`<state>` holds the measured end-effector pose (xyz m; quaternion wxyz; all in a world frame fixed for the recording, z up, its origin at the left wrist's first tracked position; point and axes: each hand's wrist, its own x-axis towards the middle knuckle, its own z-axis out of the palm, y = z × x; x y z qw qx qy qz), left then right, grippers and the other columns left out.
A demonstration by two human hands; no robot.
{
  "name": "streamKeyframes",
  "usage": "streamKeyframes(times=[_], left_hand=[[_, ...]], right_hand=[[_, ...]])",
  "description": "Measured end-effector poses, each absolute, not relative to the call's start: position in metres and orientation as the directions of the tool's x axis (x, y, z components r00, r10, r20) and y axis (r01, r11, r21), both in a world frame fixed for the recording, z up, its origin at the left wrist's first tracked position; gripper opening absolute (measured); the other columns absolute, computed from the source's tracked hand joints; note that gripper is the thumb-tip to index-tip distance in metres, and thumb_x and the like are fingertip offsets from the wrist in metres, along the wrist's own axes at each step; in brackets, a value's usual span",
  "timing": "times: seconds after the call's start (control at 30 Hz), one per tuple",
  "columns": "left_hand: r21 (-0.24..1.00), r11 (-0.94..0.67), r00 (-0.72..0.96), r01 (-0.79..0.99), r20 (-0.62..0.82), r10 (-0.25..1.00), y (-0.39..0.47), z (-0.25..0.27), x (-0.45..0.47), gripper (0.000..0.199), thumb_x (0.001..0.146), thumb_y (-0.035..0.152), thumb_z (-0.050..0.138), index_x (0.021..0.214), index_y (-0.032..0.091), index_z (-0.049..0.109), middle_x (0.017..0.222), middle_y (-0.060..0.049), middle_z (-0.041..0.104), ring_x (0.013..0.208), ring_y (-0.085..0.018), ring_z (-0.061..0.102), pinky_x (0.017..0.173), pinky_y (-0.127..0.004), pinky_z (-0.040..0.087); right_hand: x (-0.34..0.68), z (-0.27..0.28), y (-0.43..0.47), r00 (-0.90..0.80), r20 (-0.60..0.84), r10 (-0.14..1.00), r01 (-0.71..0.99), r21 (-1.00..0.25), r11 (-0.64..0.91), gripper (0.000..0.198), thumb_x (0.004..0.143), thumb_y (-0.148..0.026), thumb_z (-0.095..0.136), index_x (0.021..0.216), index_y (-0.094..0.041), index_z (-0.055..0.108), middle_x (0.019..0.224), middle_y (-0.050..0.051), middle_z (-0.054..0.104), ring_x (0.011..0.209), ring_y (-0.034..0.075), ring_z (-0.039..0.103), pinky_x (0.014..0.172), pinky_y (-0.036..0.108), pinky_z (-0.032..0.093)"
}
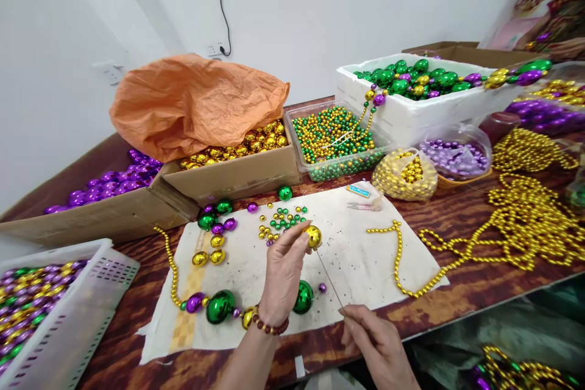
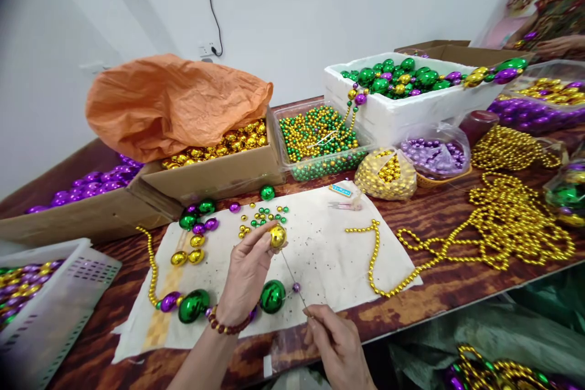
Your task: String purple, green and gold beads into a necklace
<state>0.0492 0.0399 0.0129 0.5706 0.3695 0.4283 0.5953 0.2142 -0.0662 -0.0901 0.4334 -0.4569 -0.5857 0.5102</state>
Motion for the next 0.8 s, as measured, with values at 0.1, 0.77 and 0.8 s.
streamKeyframes(times=[0.1, 0.77, 0.8], left_hand=[[0.942, 0.033, -0.062, -0.333, -0.057, 0.996, 0.034, 0.012, 0.054, 0.030, 0.082, 0.027, 0.065, 0.111, 0.021, 0.068, 0.107, -0.008, 0.068, 0.091, -0.017, 0.060, 0.083, -0.031, 0.046], [0.899, 0.090, -0.056, -0.428, -0.126, 0.990, 0.019, 0.019, 0.061, 0.032, 0.080, 0.029, 0.066, 0.111, 0.021, 0.068, 0.110, -0.009, 0.067, 0.096, -0.019, 0.060, 0.086, -0.032, 0.047], [0.902, 0.096, -0.052, -0.421, -0.130, 0.990, 0.018, 0.018, 0.062, 0.031, 0.080, 0.029, 0.067, 0.110, 0.021, 0.068, 0.110, -0.009, 0.067, 0.096, -0.019, 0.060, 0.087, -0.031, 0.046]], right_hand=[[0.210, -0.083, -0.062, -0.200, 0.052, 0.978, 0.053, -0.997, 0.064, 0.020, 0.098, -0.030, 0.042, 0.107, -0.019, 0.057, 0.069, 0.001, 0.062, 0.060, 0.013, 0.062, 0.058, 0.021, 0.048], [0.198, -0.061, -0.057, -0.039, 0.120, 0.992, 0.084, -0.989, 0.123, 0.025, 0.096, -0.035, 0.043, 0.099, -0.019, 0.062, 0.060, 0.000, 0.061, 0.052, 0.014, 0.059, 0.053, 0.023, 0.047], [0.198, -0.059, -0.055, -0.051, 0.118, 0.992, 0.073, -0.990, 0.122, 0.025, 0.096, -0.035, 0.043, 0.100, -0.019, 0.062, 0.060, 0.000, 0.061, 0.051, 0.014, 0.059, 0.053, 0.023, 0.048]])
